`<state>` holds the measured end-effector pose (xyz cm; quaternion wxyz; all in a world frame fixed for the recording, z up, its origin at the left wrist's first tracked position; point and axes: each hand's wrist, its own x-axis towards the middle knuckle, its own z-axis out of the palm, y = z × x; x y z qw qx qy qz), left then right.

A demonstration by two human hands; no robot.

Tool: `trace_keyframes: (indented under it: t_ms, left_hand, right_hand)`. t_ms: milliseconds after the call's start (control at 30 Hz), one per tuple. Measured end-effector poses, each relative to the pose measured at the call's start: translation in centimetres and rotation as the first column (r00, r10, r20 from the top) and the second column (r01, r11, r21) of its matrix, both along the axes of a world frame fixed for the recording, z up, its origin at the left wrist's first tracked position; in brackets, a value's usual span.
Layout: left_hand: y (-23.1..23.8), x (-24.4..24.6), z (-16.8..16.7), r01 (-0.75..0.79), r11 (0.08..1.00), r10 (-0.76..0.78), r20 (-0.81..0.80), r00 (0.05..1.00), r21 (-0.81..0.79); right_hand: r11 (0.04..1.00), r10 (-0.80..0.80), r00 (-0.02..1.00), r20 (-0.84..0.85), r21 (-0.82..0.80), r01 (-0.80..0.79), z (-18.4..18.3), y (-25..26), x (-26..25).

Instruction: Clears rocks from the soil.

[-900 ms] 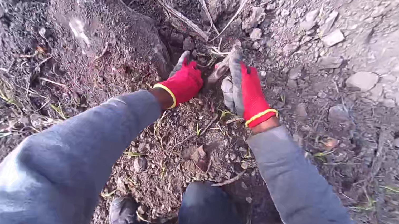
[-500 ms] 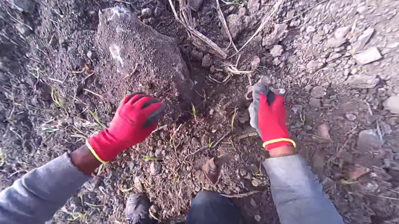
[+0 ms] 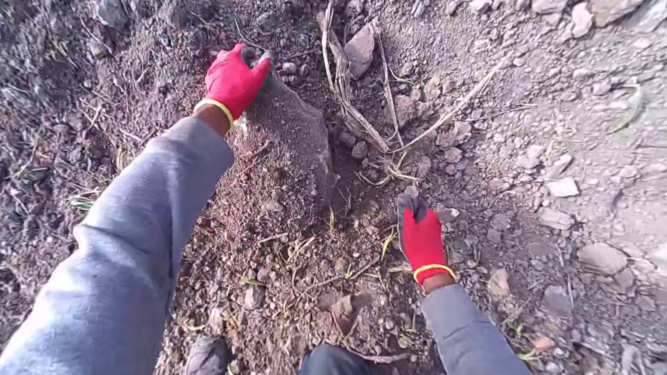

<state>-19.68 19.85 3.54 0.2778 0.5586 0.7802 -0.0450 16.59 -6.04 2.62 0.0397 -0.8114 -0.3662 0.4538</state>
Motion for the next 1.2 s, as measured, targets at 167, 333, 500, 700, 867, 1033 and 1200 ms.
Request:
trace_keyframes:
  t_ms: [167, 333, 500, 700, 867, 1033, 1200]
  left_hand:
    - [0.6, -1.9, -0.5, -0.022, 0.998, 0.027, 0.085, 0.996, -0.054]
    - [-0.2, -0.5, 0.1, -0.036, 0.999, 0.035, -0.056, 0.998, -0.006]
    - [-1.8, 0.8, 1.0, -0.071, 0.996, 0.075, -0.087, 0.993, 0.049]
    - [-0.6, 3.2, -0.5, -0.100, 0.992, 0.114, -0.189, 0.975, 0.079]
    - [-0.3, 2.4, 0.0, -0.085, 0.995, 0.092, -0.196, 0.976, 0.046]
    - [-0.4, 2.5, -0.3, -0.084, 0.996, 0.088, -0.218, 0.972, 0.028]
    - [-3.4, 4.8, 2.9, -0.009, 0.998, -0.006, -0.217, 0.976, -0.068]
  right_hand:
    - [0.999, 0.027, 0.999, -0.046, -0.036, -0.029, 0.0, 0.9, 0.4]
    - [0.997, 0.032, 0.992, -0.121, -0.066, -0.040, -0.1, 0.4, 1.0]
    - [0.993, 0.013, 0.989, -0.146, -0.114, -0.030, -1.3, -0.9, 1.3]
    - [0.990, -0.003, 0.994, -0.111, -0.141, -0.013, -2.7, -0.6, 1.0]
    - [0.989, -0.005, 0.995, -0.099, -0.149, -0.010, -2.1, -0.4, 0.0]
    - [0.990, 0.014, 0.996, -0.088, -0.141, -0.026, -2.4, -0.2, 0.2]
    - [0.990, 0.047, 0.998, -0.053, -0.133, -0.053, -2.2, -0.7, 0.0]
